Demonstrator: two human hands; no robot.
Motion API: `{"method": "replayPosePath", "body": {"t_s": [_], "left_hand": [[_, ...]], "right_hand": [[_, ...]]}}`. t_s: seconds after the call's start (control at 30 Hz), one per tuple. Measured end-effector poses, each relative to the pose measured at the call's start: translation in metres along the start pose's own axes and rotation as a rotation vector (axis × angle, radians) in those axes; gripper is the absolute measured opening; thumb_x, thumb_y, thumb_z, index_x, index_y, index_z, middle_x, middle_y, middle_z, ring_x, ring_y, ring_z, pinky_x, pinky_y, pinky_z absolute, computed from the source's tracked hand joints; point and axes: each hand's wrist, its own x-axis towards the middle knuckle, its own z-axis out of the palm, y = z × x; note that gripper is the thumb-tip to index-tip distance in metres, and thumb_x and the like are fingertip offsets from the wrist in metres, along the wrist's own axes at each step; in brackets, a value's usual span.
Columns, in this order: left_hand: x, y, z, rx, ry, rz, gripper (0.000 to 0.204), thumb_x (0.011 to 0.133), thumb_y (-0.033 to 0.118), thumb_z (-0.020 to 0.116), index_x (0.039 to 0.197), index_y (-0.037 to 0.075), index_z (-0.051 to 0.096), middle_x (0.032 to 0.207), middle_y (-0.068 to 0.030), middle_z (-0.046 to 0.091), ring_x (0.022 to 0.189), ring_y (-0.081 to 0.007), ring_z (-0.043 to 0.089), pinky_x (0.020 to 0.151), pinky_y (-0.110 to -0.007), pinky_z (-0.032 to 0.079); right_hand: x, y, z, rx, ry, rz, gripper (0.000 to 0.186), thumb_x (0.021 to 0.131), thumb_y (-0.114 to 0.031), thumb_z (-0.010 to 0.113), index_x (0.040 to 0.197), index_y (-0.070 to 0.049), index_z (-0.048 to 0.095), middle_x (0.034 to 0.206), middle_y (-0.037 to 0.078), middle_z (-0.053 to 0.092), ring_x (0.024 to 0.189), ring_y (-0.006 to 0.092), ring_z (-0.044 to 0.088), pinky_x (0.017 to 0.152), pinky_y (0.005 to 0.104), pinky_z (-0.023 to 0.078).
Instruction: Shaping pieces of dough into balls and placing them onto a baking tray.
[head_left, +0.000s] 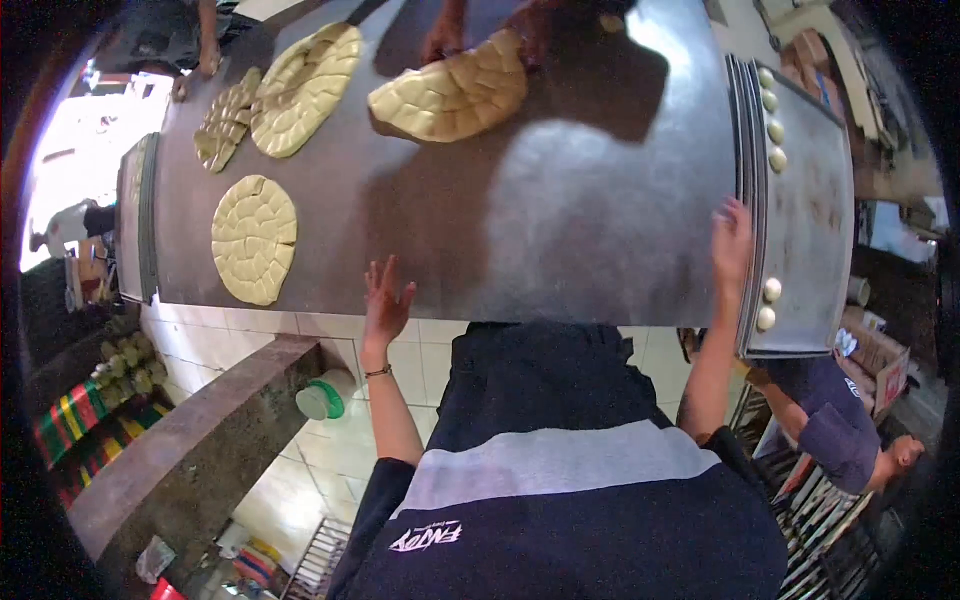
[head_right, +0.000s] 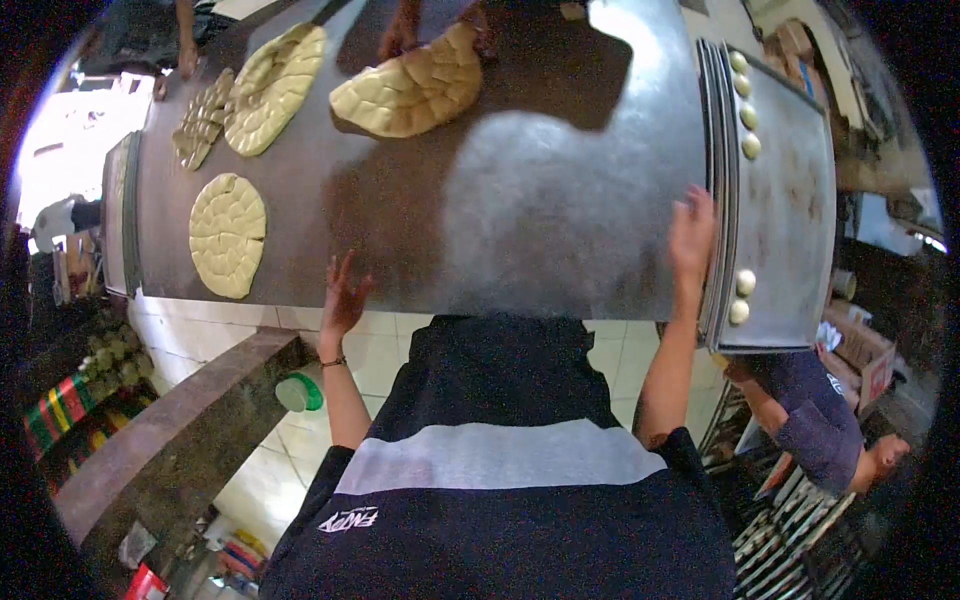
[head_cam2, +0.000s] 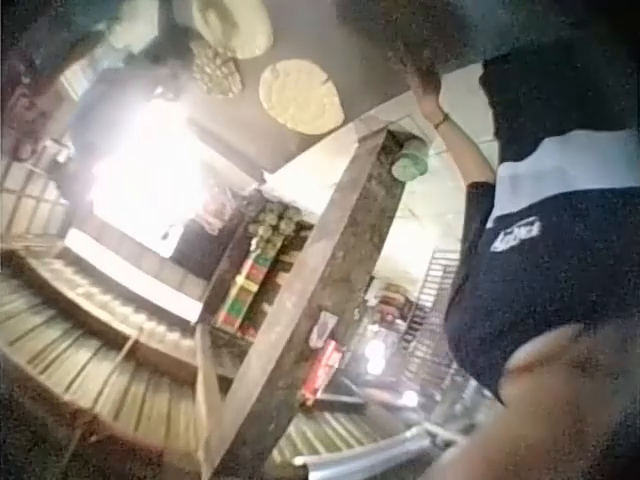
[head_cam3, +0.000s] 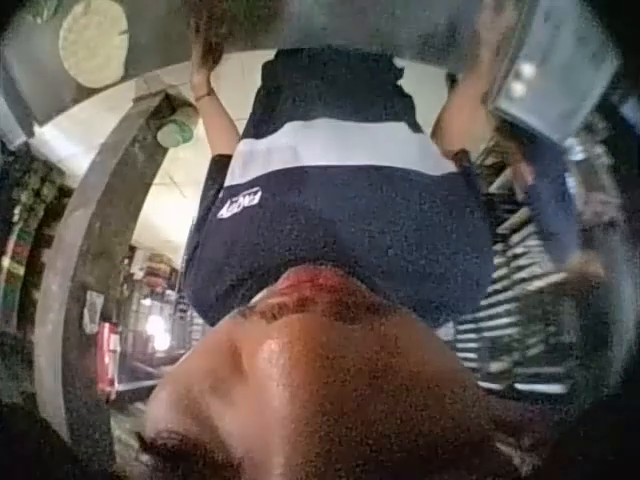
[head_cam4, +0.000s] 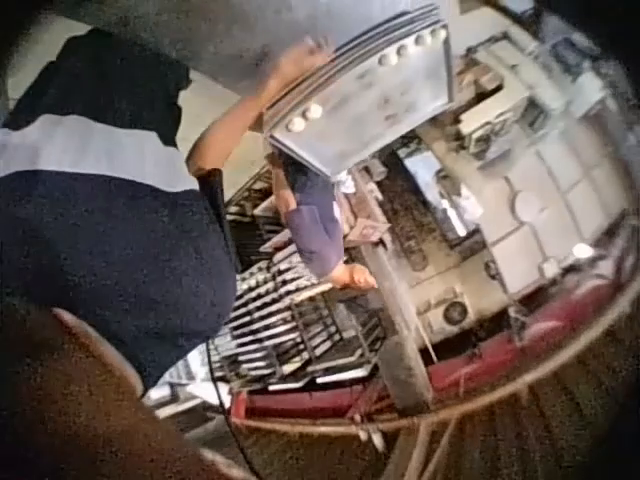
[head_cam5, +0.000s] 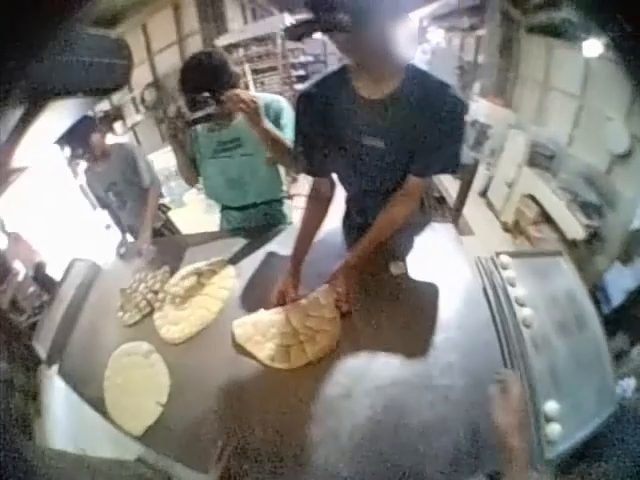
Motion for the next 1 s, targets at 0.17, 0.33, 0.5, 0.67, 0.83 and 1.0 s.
{"method": "replayPosePath", "body": {"t_s": [0.17, 0.33, 0.5, 0.67, 0.83, 1.0], "left_hand": [[0.034, -0.056, -0.011, 0.709, 0.034, -0.045, 0.082, 0.103, 0.054, 0.050, 0.166, 0.020, 0.010, 0.169, -0.0269, 0.009, 0.152, -0.0561, 0.009, 0.110, -0.079, 0.022], [0.056, -0.063, -0.002, 0.355, -0.173, -0.236, 0.101, 0.097, 0.072, 0.042, 0.165, 0.006, 0.005, 0.167, -0.0333, -0.002, 0.145, -0.0687, -0.002, 0.104, -0.085, 0.014], [0.053, -0.076, 0.014, 0.463, 0.309, 0.132, 0.110, 0.095, 0.073, 0.048, 0.163, -0.002, 0.004, 0.160, -0.0438, -0.013, 0.141, -0.0714, -0.016, 0.102, -0.086, -0.003], [0.054, -0.085, 0.021, 0.178, -0.045, -0.015, 0.112, 0.095, 0.067, 0.054, 0.161, -0.006, 0.002, 0.155, -0.0480, -0.021, 0.137, -0.0711, -0.027, 0.104, -0.082, -0.010], [0.057, -0.083, 0.019, 0.364, 0.087, 0.073, 0.113, 0.094, 0.071, 0.053, 0.162, -0.004, 0.003, 0.161, -0.0401, -0.018, 0.141, -0.0697, -0.021, 0.104, -0.083, -0.003], [0.044, -0.056, -0.003, 0.181, -0.082, -0.168, 0.103, 0.095, 0.066, 0.057, 0.165, 0.007, 0.010, 0.165, -0.0350, -0.012, 0.143, -0.0705, -0.011, 0.103, -0.087, 0.008]], "right_hand": [[0.033, -0.139, 0.205, 0.378, -0.617, -0.268, 0.054, 0.097, -0.020, 0.070, 0.145, -0.004, 0.050, 0.134, 0.017, 0.063, 0.121, 0.0269, 0.062, 0.104, 0.0398, 0.049], [0.083, -0.227, 0.326, 0.362, -0.380, 0.419, 0.070, 0.088, -0.037, 0.079, 0.142, -0.005, 0.049, 0.135, 0.015, 0.058, 0.122, 0.0288, 0.057, 0.104, 0.0425, 0.044], [0.071, -0.250, 0.375, 0.419, -0.350, 0.512, 0.048, 0.084, -0.037, 0.081, 0.117, -0.006, 0.064, 0.110, 0.009, 0.065, 0.098, 0.0221, 0.060, 0.084, 0.0387, 0.046], [0.018, -0.229, 0.329, 0.444, -0.586, 0.381, 0.033, 0.080, -0.038, 0.082, 0.091, -0.008, 0.075, 0.085, 0.002, 0.068, 0.075, 0.0157, 0.060, 0.065, 0.0358, 0.046], [-0.050, -0.177, 0.260, 0.421, -0.740, 0.486, 0.031, 0.089, -0.036, 0.077, 0.102, -0.008, 0.075, 0.083, -0.001, 0.066, 0.073, 0.0092, 0.058, 0.054, 0.0312, 0.044], [-0.124, -0.126, 0.192, -0.045, -0.919, 0.401, 0.028, 0.087, -0.026, 0.079, 0.102, -0.004, 0.075, 0.087, 0.003, 0.071, 0.080, 0.0116, 0.063, 0.064, 0.0300, 0.048]]}}
